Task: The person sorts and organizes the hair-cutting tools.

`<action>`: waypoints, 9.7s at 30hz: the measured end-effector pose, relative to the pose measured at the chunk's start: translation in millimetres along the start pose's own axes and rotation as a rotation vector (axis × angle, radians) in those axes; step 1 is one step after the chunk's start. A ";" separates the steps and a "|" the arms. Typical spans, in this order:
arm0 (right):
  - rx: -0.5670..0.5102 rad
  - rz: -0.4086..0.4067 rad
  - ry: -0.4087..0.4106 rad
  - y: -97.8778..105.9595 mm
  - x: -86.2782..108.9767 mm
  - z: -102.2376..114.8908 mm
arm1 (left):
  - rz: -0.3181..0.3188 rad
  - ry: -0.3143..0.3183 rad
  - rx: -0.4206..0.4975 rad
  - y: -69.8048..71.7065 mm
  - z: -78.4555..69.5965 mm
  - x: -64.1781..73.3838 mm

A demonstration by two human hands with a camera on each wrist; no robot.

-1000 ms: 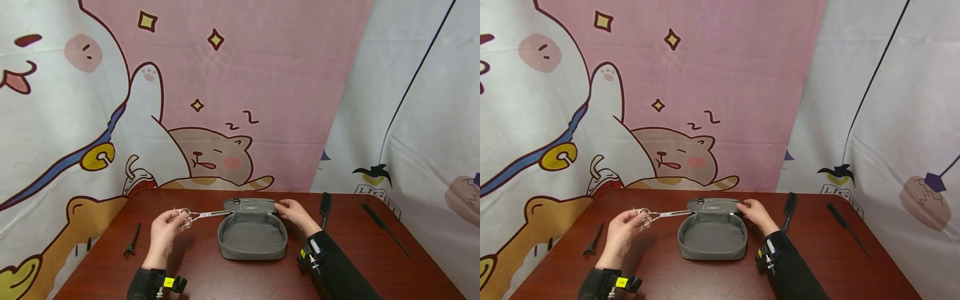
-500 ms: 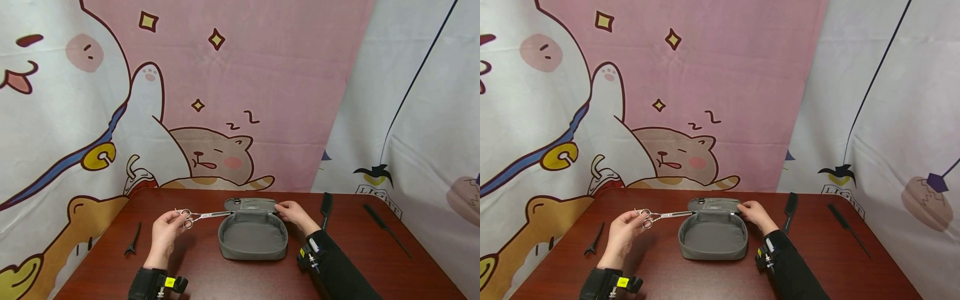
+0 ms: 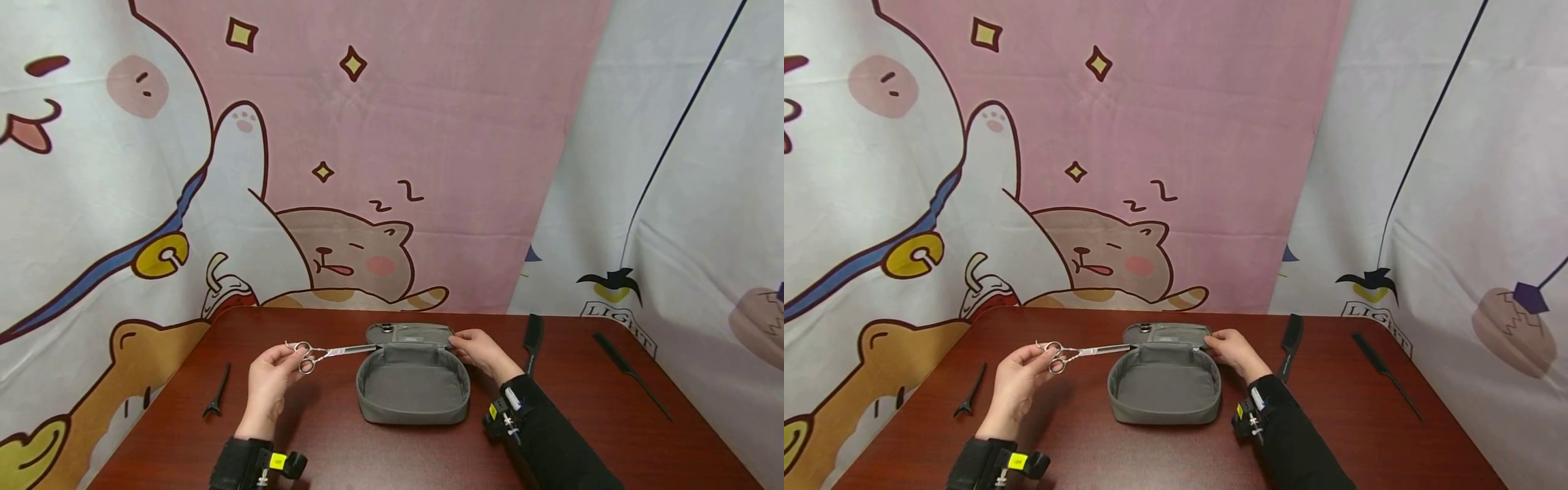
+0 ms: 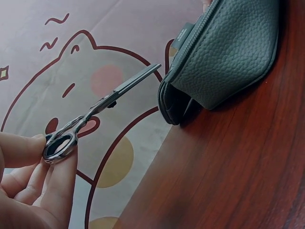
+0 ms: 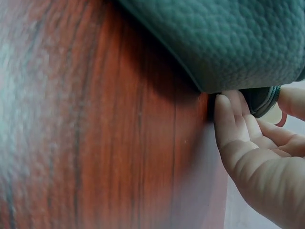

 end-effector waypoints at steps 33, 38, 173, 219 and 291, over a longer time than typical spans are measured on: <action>-0.283 -0.119 0.142 3.9 -2.4 11.7 | 0.008 0.028 0.088 -18.9 8.5 -13.9; -0.295 -0.139 0.154 6.7 -2.8 10.2 | 0.018 0.041 0.093 -25.1 10.9 -18.4; -0.302 -0.233 0.291 7.4 11.4 24.2 | 0.041 -0.234 -0.604 -126.6 5.6 -17.1; -0.267 -0.226 0.284 7.7 11.6 24.1 | 0.279 -0.353 -1.026 -119.4 -0.6 19.6; -0.003 -0.092 0.114 4.8 26.1 7.1 | 0.453 -0.324 -1.161 -122.6 17.2 35.9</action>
Point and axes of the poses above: each hand's wrist, its own x-axis away from the middle knuckle, its own y-axis out of the back of the hand, z = x × y, the point moved 9 cm from there along -x, towards the middle knuckle, and after that the axes turned 2 degrees about y, right-handed, at the moved point
